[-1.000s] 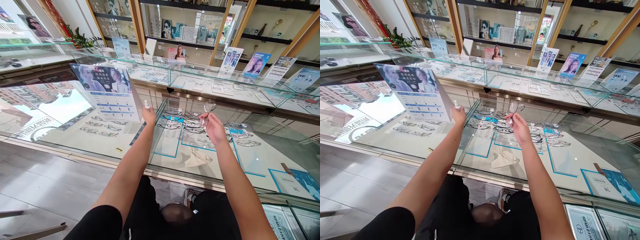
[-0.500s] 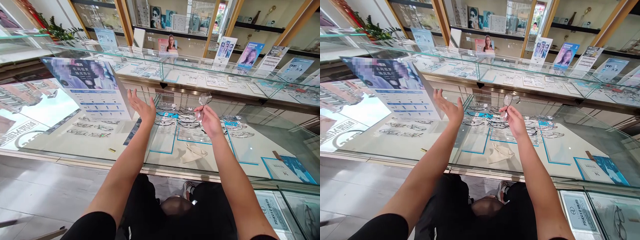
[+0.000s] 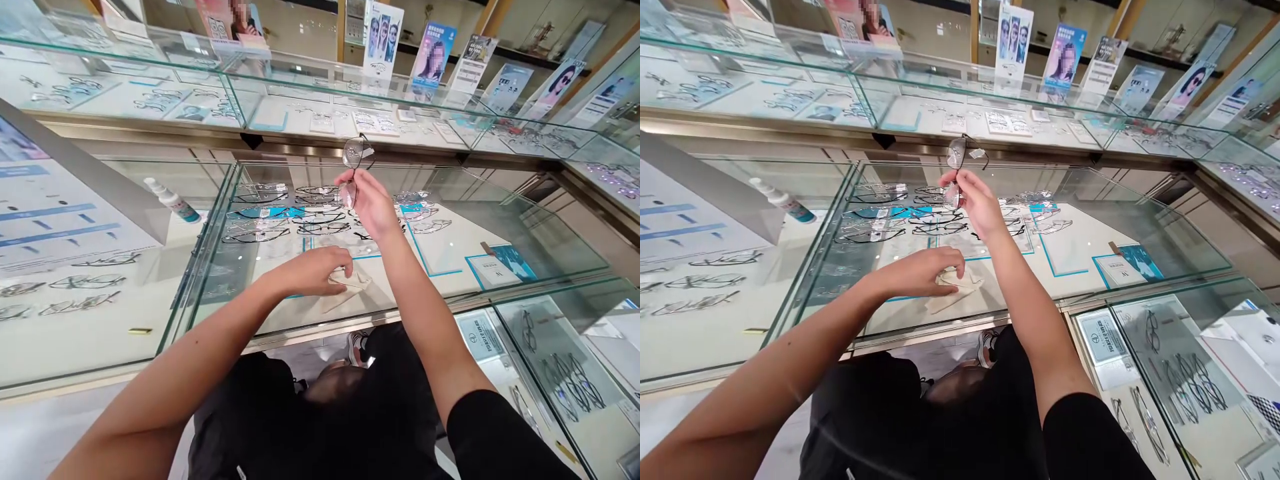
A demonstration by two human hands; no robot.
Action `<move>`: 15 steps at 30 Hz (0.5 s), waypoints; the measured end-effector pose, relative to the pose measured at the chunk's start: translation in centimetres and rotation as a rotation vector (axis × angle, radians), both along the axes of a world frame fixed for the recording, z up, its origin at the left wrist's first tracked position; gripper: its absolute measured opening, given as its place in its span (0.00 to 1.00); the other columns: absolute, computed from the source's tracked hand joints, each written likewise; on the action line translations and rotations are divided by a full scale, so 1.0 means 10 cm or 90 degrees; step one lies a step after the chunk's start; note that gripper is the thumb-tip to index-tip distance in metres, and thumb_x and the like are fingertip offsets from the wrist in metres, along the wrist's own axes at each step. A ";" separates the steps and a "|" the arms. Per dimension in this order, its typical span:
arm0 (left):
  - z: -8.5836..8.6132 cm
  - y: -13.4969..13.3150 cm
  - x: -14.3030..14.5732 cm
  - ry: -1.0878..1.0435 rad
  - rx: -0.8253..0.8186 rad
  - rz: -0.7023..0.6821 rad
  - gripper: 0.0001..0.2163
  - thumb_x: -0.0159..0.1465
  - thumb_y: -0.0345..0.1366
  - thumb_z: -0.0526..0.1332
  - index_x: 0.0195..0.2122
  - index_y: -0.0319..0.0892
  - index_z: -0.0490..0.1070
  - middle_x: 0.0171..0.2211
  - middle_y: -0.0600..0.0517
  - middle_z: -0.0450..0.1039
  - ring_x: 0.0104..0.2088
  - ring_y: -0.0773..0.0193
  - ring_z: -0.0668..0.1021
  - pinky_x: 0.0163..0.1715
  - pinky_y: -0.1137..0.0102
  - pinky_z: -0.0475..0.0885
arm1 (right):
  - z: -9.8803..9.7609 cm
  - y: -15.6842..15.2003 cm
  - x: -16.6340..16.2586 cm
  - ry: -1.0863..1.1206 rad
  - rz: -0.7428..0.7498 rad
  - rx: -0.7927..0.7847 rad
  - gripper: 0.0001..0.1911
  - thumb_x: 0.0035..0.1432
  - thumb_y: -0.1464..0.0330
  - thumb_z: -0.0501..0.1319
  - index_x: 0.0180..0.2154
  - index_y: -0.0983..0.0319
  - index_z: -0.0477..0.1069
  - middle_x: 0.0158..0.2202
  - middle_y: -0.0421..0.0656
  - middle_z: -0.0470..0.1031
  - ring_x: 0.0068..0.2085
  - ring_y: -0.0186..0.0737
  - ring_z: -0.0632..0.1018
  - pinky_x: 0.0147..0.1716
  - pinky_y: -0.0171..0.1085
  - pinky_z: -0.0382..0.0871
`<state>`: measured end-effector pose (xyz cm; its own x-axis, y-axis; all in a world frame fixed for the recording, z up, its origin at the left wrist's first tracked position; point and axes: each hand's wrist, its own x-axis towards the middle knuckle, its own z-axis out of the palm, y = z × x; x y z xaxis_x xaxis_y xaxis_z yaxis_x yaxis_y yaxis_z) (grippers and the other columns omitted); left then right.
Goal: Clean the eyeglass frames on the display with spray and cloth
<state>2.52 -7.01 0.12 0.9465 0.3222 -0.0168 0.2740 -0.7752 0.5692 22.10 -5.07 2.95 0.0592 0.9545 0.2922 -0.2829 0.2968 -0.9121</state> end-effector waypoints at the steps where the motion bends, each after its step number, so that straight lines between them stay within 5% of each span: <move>1: -0.01 0.01 0.00 0.014 -0.003 0.004 0.09 0.64 0.38 0.67 0.45 0.45 0.77 0.46 0.49 0.78 0.48 0.53 0.79 0.47 0.65 0.69 | 0.00 0.00 0.00 -0.002 0.000 -0.003 0.17 0.69 0.50 0.66 0.39 0.57 0.73 0.46 0.43 0.80 0.41 0.38 0.78 0.36 0.36 0.71; 7: -0.06 0.06 0.00 -0.027 -0.066 0.005 0.07 0.69 0.36 0.60 0.43 0.44 0.77 0.45 0.49 0.79 0.44 0.56 0.79 0.44 0.67 0.67 | -0.01 0.01 0.01 0.005 0.018 0.013 0.17 0.69 0.50 0.66 0.41 0.57 0.73 0.46 0.43 0.80 0.42 0.38 0.78 0.37 0.36 0.72; 15: -0.05 0.18 -0.05 -0.183 -0.362 0.225 0.12 0.68 0.48 0.63 0.38 0.45 0.71 0.32 0.54 0.72 0.32 0.61 0.71 0.34 0.69 0.64 | -0.02 0.02 0.02 -0.007 0.003 0.018 0.19 0.69 0.49 0.66 0.41 0.58 0.74 0.46 0.43 0.79 0.45 0.39 0.79 0.40 0.37 0.72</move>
<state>2.06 -5.22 -0.42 0.7802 0.6243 -0.0389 0.2325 -0.2316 0.9446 22.28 -4.87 2.78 0.0514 0.9460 0.3200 -0.2743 0.3215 -0.9063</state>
